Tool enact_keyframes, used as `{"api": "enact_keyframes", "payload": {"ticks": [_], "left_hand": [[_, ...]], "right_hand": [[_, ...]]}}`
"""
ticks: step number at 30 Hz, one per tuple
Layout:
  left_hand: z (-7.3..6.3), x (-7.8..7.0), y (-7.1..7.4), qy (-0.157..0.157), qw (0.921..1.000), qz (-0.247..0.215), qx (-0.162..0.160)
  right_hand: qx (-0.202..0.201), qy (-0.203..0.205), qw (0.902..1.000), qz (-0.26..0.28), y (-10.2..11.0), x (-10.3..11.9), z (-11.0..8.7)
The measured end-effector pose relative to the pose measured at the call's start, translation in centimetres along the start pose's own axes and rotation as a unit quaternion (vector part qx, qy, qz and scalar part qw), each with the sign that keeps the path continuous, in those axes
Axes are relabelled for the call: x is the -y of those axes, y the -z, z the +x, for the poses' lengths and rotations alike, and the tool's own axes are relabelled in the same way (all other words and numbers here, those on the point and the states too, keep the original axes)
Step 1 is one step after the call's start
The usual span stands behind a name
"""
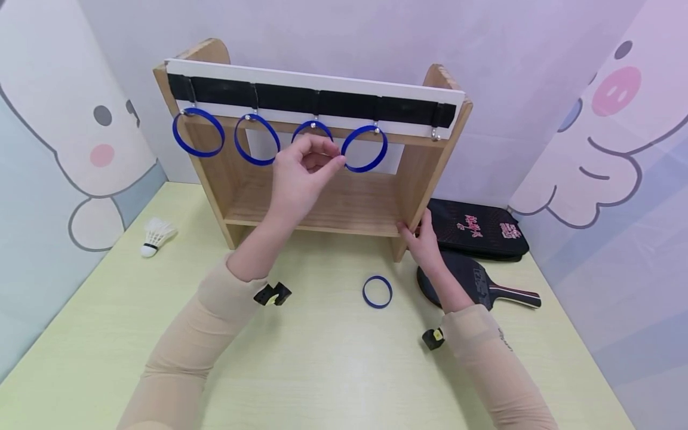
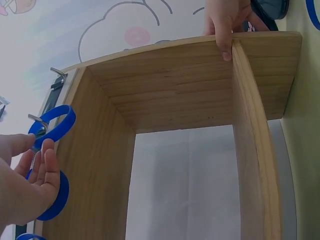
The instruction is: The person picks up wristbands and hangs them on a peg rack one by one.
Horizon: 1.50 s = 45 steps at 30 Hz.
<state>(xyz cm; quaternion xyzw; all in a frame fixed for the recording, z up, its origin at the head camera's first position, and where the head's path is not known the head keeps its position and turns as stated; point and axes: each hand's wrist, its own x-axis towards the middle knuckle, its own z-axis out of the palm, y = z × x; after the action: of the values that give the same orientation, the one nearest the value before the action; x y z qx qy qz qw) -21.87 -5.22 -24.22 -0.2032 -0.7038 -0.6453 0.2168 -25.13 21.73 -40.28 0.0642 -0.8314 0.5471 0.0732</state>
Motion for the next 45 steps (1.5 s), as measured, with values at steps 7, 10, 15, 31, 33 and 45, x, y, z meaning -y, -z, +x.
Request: {"api": "enact_keyframes", "payload": {"ticks": [7,10,15,31,33,45], "left_hand": [[-1.6,-0.4,0.4,0.002,0.9985,0.016,0.052],[-2.3,-0.7,0.5,0.006,0.9961,0.035,0.081],[-3.3,-0.4,0.4,0.020,0.9894,0.074,0.123],[-6.0,5.7,-0.7,0.010,0.9399,0.198,0.278],[-6.4,6.7,-0.9,0.011,0.9283,0.211,0.306],[-8.9,11.2,-2.2,0.004,0.8631,0.236,0.446]], "right_hand": [[0.000,0.002,1.0000,-0.004,0.1,0.0,0.0],[0.000,0.001,1.0000,-0.006,0.2,0.0,0.0],[-0.001,-0.003,1.0000,-0.007,0.2,0.1,0.1],[0.000,0.011,0.9999,-0.002,0.1,-0.2,0.2],[0.000,0.012,0.9999,-0.003,0.0,-0.3,0.2],[0.001,0.007,0.9999,-0.008,0.0,-0.3,0.1]]}}
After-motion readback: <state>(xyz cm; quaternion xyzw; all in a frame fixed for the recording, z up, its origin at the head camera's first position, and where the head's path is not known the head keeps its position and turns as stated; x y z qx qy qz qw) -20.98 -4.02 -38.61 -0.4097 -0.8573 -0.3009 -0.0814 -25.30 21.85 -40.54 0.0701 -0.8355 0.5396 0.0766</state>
